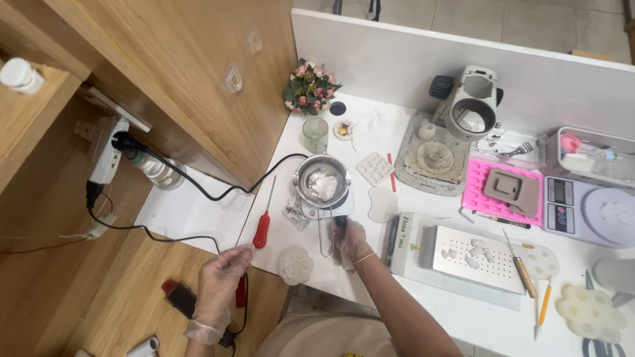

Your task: Preparing and processing wax for candle production at a workstation.

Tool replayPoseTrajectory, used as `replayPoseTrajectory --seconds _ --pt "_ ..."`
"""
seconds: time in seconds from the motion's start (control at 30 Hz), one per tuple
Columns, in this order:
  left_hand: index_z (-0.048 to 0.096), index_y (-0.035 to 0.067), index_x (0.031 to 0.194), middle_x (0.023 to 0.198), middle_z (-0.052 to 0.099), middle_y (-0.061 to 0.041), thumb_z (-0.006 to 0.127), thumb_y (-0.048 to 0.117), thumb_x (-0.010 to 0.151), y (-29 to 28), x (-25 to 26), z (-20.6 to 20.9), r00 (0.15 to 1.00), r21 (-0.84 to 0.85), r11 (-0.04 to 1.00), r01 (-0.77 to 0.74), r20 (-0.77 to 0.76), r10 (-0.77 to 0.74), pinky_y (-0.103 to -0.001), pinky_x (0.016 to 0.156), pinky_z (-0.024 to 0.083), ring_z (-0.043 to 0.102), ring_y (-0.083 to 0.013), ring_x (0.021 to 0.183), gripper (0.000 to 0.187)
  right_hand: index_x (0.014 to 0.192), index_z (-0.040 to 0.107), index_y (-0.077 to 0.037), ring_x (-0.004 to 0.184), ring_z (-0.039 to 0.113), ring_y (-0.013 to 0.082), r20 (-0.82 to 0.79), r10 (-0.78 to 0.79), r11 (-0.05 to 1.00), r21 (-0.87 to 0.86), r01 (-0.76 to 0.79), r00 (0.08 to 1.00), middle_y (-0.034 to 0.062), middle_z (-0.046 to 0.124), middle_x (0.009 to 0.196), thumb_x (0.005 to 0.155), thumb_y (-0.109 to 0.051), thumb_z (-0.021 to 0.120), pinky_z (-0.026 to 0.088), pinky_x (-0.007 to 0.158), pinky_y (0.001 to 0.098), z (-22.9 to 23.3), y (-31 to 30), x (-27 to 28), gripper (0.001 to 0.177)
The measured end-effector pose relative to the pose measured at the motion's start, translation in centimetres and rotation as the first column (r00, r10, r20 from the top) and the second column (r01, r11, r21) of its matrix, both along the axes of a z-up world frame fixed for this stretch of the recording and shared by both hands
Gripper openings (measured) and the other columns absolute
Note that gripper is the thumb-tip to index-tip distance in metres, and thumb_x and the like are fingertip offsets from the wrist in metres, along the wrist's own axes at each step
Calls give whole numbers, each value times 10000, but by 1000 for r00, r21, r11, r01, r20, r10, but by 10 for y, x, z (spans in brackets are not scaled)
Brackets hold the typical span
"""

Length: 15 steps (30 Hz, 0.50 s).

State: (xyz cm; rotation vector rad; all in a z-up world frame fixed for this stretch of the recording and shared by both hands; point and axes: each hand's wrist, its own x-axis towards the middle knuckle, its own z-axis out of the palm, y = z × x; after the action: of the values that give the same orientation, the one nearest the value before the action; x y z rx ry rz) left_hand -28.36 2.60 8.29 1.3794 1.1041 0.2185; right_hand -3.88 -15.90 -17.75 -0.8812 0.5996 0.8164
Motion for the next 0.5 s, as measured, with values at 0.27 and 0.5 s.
replayPoseTrajectory --seconds 0.27,0.5 --pt "779 -2 1045 951 775 -136 745 179 888 -3 -8 18 983 41 996 76 165 -82 -363 873 589 714 -213 889 242 982 571 -5 568 593 190 -129 35 997 73 -26 991 114 640 743 1056 -196 332 498 484 296 14 -3 0 315" --pt "729 -14 1067 1010 772 -152 596 285 942 -6 -46 199 823 107 957 269 492 -286 -424 915 580 741 -246 957 351 1047 538 47 568 570 226 -166 83 986 -131 -106 983 179 656 781 1050 -264 346 489 503 343 45 -31 -9 366"
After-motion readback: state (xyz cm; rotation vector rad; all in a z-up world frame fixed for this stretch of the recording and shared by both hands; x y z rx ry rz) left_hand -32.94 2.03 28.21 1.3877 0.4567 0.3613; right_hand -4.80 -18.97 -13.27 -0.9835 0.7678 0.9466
